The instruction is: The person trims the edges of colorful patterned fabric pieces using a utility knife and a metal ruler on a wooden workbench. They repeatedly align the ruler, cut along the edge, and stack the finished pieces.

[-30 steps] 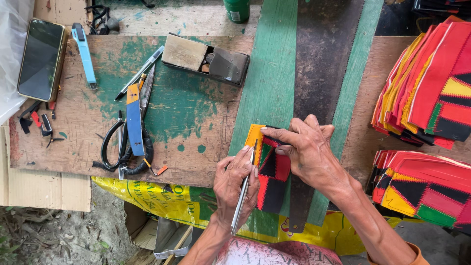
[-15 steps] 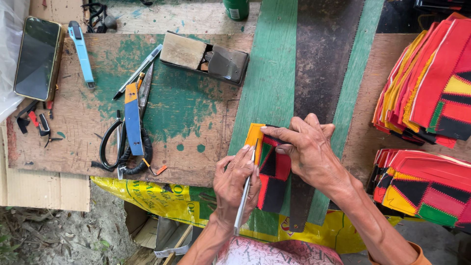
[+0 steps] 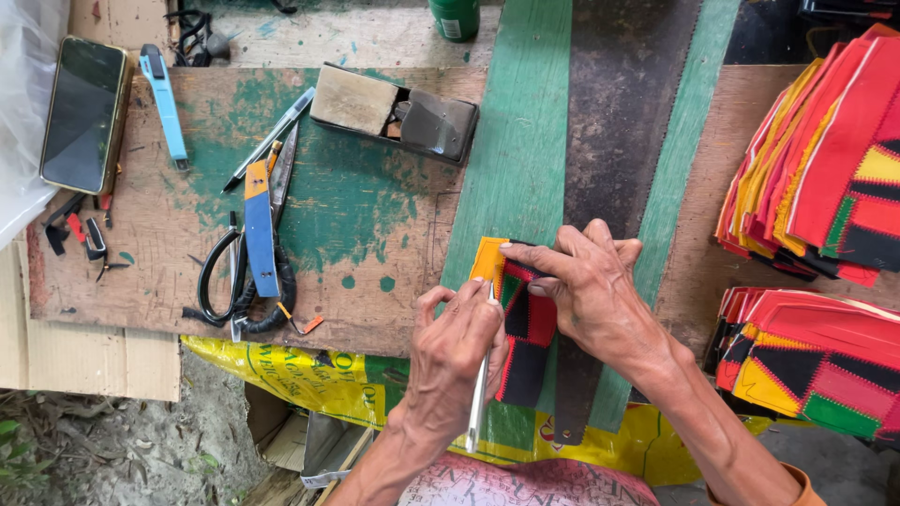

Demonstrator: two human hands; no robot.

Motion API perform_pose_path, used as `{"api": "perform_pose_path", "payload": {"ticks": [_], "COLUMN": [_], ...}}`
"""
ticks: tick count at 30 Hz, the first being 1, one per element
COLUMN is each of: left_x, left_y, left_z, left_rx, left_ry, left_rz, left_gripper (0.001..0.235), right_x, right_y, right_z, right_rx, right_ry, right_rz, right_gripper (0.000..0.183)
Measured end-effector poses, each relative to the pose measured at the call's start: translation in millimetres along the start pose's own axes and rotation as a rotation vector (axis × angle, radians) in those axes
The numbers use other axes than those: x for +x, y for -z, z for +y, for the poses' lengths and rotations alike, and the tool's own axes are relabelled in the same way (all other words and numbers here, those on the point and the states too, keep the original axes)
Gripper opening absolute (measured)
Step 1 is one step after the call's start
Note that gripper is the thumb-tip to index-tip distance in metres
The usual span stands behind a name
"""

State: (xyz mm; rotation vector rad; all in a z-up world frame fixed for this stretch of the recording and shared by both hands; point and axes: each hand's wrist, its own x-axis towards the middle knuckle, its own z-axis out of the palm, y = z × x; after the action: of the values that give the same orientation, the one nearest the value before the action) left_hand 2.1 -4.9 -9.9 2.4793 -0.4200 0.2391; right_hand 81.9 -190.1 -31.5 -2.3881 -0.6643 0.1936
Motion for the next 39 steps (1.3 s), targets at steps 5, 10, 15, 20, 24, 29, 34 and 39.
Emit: {"api": "perform_pose_path", "payload": {"ticks": [5,10,15,20,24,29,34,39], "left_x": [3,20,34,17,5,-15,-16,-5], "left_y": [10,25,37,28,13,2,1,37], "left_z": [-3,7,10,9,0,-1,0,21], "left_rx": [-0.089,-0.123,-0.193,-0.150,-0.204,0.001,-0.013,-0.019], "left_ry": [0.039,0.052,0.111,0.041,0.138,0.002,0.005,0.013], "left_rz": [-0.134,-0.168,-0.314,-0.141,-0.228,-0.043,-0.016,-0.124], "left_gripper": [0.029,0.029,0.028,0.027,0.025,0.029,0.027,0.027], "right_x": [-1,-1,-7,-5,-5,-4,-2,-7], "right_y": [1,-1,-5,-4,-2,-1,1,0], "right_z": [-1,-3,-1,0,0,0,-2,-6], "right_rx": [0.022,-0.005,-0.022,-0.039,-0.004,0.000,0.028,0.031], "right_ry": [0.001,0.006,0.026,0.000,0.009,0.010,0.011,0.000], "right_rz": [-0.002,0.006,0.026,0.033,0.033,0.010,0.030,0.039], "right_gripper": [0.049,0.044,0.043,0.041,0.045,0.046,0.047,0.052]}}
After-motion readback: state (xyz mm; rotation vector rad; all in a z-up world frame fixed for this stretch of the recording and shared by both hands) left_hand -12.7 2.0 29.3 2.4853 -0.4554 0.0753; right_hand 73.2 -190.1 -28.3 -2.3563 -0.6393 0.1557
